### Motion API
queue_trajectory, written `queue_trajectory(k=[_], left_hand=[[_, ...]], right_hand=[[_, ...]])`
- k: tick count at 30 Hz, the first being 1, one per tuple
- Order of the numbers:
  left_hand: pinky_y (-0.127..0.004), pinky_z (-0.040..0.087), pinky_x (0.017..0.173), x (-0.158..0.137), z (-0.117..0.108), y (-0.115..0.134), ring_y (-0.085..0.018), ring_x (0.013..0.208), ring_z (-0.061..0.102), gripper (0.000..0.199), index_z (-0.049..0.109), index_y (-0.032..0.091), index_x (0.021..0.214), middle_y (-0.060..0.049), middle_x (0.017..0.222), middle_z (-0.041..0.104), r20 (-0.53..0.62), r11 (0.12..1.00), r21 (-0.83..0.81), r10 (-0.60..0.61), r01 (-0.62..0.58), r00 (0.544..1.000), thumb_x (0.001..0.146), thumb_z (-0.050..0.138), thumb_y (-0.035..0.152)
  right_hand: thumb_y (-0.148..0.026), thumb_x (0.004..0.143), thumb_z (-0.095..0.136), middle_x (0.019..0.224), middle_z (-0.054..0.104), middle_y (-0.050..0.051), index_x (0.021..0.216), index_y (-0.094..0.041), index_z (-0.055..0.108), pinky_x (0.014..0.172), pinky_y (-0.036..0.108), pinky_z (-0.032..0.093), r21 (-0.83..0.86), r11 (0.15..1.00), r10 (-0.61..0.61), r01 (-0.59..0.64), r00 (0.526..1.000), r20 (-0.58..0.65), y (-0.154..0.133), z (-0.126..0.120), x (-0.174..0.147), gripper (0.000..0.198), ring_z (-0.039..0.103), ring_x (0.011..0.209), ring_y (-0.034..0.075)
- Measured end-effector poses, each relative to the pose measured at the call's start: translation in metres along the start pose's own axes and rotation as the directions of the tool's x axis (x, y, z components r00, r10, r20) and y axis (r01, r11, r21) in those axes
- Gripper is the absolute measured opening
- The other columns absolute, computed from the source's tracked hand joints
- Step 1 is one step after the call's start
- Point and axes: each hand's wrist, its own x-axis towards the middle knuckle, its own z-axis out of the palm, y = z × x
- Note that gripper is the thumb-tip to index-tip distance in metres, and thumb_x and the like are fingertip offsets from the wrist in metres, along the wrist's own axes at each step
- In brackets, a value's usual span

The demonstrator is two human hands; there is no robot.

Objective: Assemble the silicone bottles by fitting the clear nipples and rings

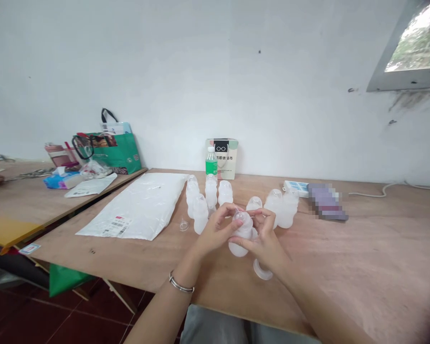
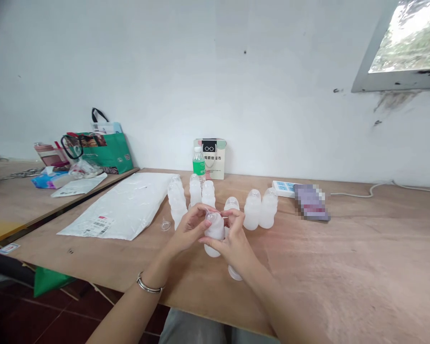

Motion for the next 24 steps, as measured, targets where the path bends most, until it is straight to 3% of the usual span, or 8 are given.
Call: queue_trajectory(k=[3, 6, 11, 16, 19, 22, 24], left_hand=[[-0.036, 0.042, 0.094, -0.001, -0.001, 0.001, -0.021, 0.103, 0.057, 0.034, 0.059, 0.021, 0.108, -0.007, 0.108, 0.062, 0.097, 0.991, 0.133, -0.003, -0.010, 0.995, 0.078, 0.070, 0.032], [-0.037, 0.042, 0.096, -0.002, -0.001, 0.004, -0.024, 0.107, 0.058, 0.053, 0.058, 0.022, 0.113, -0.008, 0.113, 0.063, 0.186, 0.986, 0.163, -0.015, -0.016, 0.982, 0.066, 0.081, 0.028], [-0.035, 0.042, 0.098, -0.003, 0.001, 0.006, -0.023, 0.110, 0.058, 0.043, 0.060, 0.022, 0.115, -0.008, 0.117, 0.064, 0.182, 0.989, 0.145, -0.048, 0.022, 0.982, 0.074, 0.073, 0.025], [-0.030, 0.047, 0.089, -0.001, -0.001, 0.004, -0.019, 0.101, 0.061, 0.036, 0.061, 0.021, 0.110, -0.006, 0.108, 0.065, 0.012, 0.999, -0.007, -0.043, 0.043, 0.999, 0.075, 0.072, 0.022], [-0.028, 0.048, 0.083, 0.000, -0.002, 0.004, -0.018, 0.095, 0.062, 0.035, 0.059, 0.022, 0.109, -0.005, 0.104, 0.065, -0.075, 0.986, -0.158, -0.062, 0.049, 0.995, 0.077, 0.071, 0.022], [-0.028, 0.049, 0.081, 0.001, -0.002, 0.006, -0.018, 0.095, 0.062, 0.035, 0.057, 0.022, 0.110, -0.005, 0.103, 0.065, -0.046, 0.968, -0.240, -0.083, 0.070, 0.995, 0.077, 0.071, 0.023], [-0.028, 0.049, 0.082, 0.001, -0.002, 0.006, -0.020, 0.100, 0.060, 0.036, 0.057, 0.022, 0.109, -0.006, 0.106, 0.065, -0.002, 0.959, -0.273, -0.076, 0.073, 0.997, 0.077, 0.071, 0.025]], right_hand=[[-0.037, 0.070, 0.075, 0.109, 0.052, 0.011, 0.105, -0.027, 0.024, 0.078, 0.044, 0.054, -0.067, 0.998, -0.017, 0.018, 1.000, 0.019, 0.006, -0.002, -0.003, 0.064, 0.063, 0.098, 0.026], [-0.031, 0.073, 0.070, 0.108, 0.051, 0.012, 0.108, -0.026, 0.022, 0.074, 0.044, 0.055, -0.145, 0.986, -0.079, 0.085, 0.996, 0.043, 0.010, -0.004, -0.005, 0.059, 0.063, 0.097, 0.028], [-0.026, 0.071, 0.070, 0.116, 0.043, 0.013, 0.110, -0.026, 0.023, 0.070, 0.042, 0.055, -0.164, 0.975, -0.156, 0.148, 0.987, -0.036, 0.012, 0.000, -0.006, 0.061, 0.064, 0.093, 0.025], [-0.032, 0.065, 0.080, 0.123, 0.040, 0.011, 0.109, -0.030, 0.023, 0.075, 0.039, 0.055, 0.047, 0.998, -0.038, 0.040, 0.998, -0.060, 0.007, 0.007, -0.007, 0.072, 0.064, 0.090, 0.020], [-0.037, 0.065, 0.080, 0.123, 0.045, 0.010, 0.111, -0.028, 0.027, 0.082, 0.041, 0.052, 0.082, 0.992, 0.088, -0.091, 0.995, 0.044, 0.005, 0.008, -0.010, 0.070, 0.060, 0.102, 0.023], [-0.041, 0.076, 0.070, 0.113, 0.055, 0.008, 0.109, -0.024, 0.038, 0.082, 0.039, 0.051, 0.016, 0.982, 0.182, -0.188, 0.968, 0.174, 0.002, 0.006, -0.014, 0.049, 0.059, 0.102, 0.023], [-0.040, 0.082, 0.064, 0.111, 0.058, 0.007, 0.108, -0.023, 0.041, 0.081, 0.037, 0.050, -0.010, 0.984, 0.176, -0.177, 0.972, 0.153, 0.001, 0.005, -0.015, 0.038, 0.059, 0.100, 0.022]])
